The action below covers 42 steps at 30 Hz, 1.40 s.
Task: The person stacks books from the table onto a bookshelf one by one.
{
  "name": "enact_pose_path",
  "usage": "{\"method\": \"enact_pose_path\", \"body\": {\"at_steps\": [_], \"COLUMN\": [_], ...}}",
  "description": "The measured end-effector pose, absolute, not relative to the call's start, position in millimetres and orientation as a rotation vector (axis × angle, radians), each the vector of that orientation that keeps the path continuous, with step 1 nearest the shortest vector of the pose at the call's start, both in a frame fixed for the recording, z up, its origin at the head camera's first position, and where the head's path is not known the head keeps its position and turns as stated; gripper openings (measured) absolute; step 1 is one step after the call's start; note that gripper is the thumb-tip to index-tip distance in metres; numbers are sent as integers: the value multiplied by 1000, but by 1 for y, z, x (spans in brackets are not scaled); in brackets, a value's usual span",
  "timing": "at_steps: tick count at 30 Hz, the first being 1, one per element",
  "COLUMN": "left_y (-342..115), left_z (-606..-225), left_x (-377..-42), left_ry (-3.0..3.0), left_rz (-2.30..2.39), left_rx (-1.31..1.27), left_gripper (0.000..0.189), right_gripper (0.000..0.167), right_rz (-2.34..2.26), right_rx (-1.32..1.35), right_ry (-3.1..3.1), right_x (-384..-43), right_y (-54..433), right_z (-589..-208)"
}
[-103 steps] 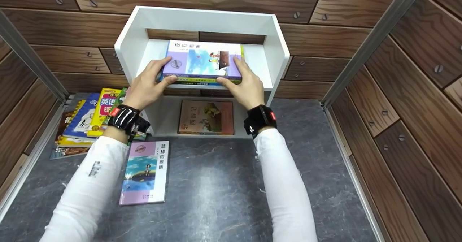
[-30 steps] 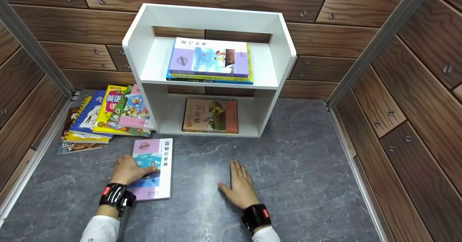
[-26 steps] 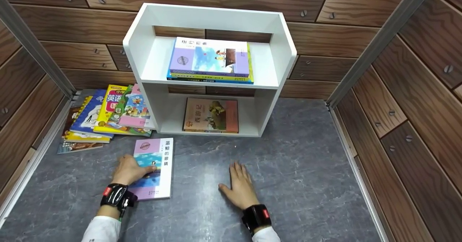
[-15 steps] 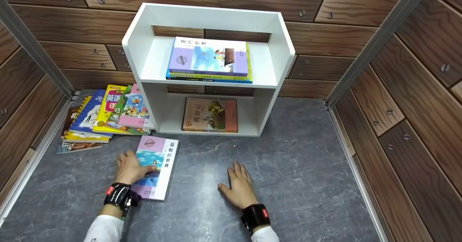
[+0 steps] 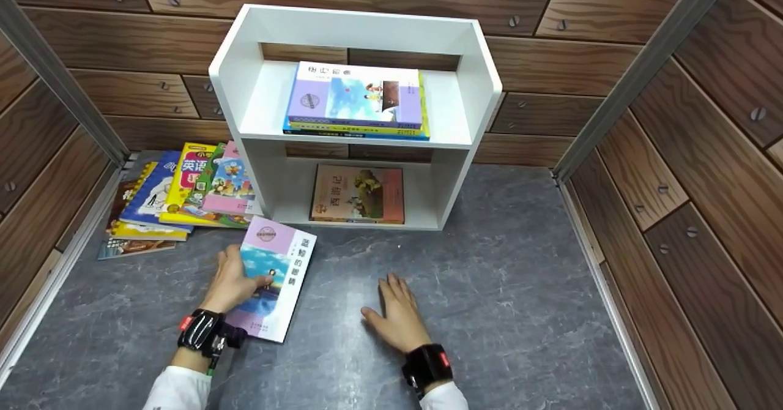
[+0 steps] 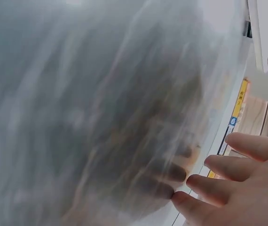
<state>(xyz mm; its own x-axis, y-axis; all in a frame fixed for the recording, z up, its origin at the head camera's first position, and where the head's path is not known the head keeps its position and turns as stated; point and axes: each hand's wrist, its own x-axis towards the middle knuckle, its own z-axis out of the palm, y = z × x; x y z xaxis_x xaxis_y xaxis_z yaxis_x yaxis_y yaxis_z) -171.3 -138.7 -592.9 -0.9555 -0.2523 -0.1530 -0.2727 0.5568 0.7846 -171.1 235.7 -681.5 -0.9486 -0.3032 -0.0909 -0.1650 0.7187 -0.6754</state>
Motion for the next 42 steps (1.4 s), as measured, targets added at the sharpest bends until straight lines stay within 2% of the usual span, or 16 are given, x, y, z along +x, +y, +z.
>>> {"method": "enact_pose_path", "body": {"at_steps": [4, 7, 8, 14, 15, 17, 22, 27, 33, 37, 42], "left_y": [-129, -122, -124, -103, -94, -86, -69, -55, -43, -41, -45], "left_z": [-571, -564, -579, -567, -549, -546, -542, -542, -544, -546, -549], "left_x": [-164, -163, -168, -166, -160, -159, -154, -150, -149, -150, -150], "left_ry": [2692, 2690, 2703, 2716, 2704, 2689, 2600, 2484, 2402, 2383, 2378], "left_rz": [1539, 1666, 1743, 1861, 1833, 1843, 1901, 2003, 2073, 2099, 2100], "left_rx": [-416, -359, -303, -196, -218, -185, -125, -37, -27, -36, -5], "left_gripper": [70, 63, 64, 60, 57, 58, 61, 65, 68, 72, 70], "right_gripper": [87, 87, 87, 87, 87, 84, 80, 68, 47, 36, 34], "right_rz": [-1119, -1206, -1238, -1320, -1316, -1297, -1452, -1649, -1823, -1956, -1996], "right_rx": [-375, -384, -389, -396, -389, -405, -410, -354, -326, -421, -577], "right_ry": [2720, 2706, 2702, 2765, 2791, 2849, 2743, 2582, 2583, 2591, 2664], "right_x": [-169, -160, -157, -146, -145, -144, -135, -128, -125, -126, -125], "right_y": [229, 218, 215, 202, 201, 198, 186, 176, 173, 174, 178], "right_z": [-682, -666, -660, -651, -653, -654, -626, -602, -598, -600, -600]}}
